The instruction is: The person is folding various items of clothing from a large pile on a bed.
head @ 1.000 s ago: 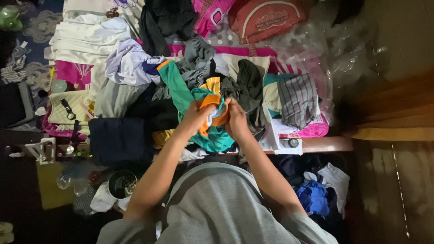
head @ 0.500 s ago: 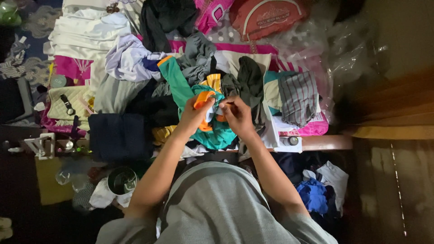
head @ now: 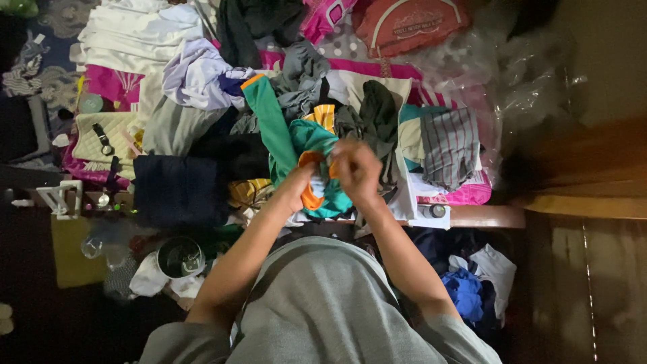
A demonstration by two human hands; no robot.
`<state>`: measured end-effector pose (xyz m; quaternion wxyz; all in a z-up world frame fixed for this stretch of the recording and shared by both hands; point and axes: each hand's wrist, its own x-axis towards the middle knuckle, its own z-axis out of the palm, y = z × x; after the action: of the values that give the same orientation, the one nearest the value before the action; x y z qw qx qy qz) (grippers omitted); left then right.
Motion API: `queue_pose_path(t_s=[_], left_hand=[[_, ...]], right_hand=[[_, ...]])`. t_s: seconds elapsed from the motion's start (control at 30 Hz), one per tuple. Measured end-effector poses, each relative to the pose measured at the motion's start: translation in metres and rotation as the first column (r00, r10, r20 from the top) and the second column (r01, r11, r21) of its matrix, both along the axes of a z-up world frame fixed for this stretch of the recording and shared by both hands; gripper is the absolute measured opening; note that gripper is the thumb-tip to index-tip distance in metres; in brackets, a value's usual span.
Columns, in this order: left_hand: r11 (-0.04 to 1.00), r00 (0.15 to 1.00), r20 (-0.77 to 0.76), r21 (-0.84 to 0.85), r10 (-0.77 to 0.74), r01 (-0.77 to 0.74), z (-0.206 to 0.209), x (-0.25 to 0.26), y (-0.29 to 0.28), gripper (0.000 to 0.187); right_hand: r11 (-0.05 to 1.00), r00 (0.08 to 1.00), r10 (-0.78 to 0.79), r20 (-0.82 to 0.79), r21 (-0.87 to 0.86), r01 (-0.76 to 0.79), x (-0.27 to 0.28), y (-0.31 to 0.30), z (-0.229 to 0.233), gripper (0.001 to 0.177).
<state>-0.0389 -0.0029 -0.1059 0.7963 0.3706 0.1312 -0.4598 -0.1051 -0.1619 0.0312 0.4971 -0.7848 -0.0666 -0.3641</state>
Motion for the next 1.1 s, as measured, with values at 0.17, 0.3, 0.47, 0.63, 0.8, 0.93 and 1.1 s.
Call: queue_pose_path(t_s=[0.17, 0.3, 0.47, 0.63, 0.8, 0.93, 1.1], left_hand=[[0.892, 0.948, 0.261, 0.361, 0.182, -0.271, 0.031, 0.015, 0.032, 0.028], [0.442, 0.051, 0.942, 0.203, -0.332, -0.874, 0.090, 0.004, 0.049, 0.035], [0.753, -0.125, 0.818, 0.443, -0.562, -0.487, 0.059, -0.010, 0.021, 0.037], [0.352, -0.290, 0.245, 0.840, -0.925, -0.412, -0.002, 0.001, 0.010, 0.034], [0.431, -0.108, 0.422, 0.826, -0.900, -0.364, 0.086, 0.006, 0.009, 0.028], [0.736, -0.306, 0.695, 0.476, -0.650, -0.481, 0.091, 0.009, 0.013, 0.034], [0.600, -0.155, 0.619, 0.618, -0.770, -0.508, 0.091, 0.027, 0.043, 0.027]], right_hand=[[0.865, 0.968, -0.120, -0.220, 0.456, 0.210, 0.018, -0.039, 0.007, 0.004], [0.840, 0.937, 0.161, -0.309, 0.541, 0.033, 0.015, -0.048, 0.033, 0.008], [0.758, 0.920, 0.302, -0.251, 0.649, -0.071, 0.021, -0.052, 0.019, 0.008], [0.774, 0.937, 0.261, -0.231, 0.630, -0.060, 0.031, -0.084, 0.007, 0.009], [0.982, 0.846, 0.119, -0.519, 0.190, -0.022, 0.007, -0.072, -0.033, 0.048], [0.938, 0.931, 0.127, -0.343, -0.263, -0.225, 0.001, -0.048, -0.077, 0.064], [0.918, 0.533, 0.372, -0.760, 0.216, -0.332, 0.009, -0.065, -0.047, 0.043]])
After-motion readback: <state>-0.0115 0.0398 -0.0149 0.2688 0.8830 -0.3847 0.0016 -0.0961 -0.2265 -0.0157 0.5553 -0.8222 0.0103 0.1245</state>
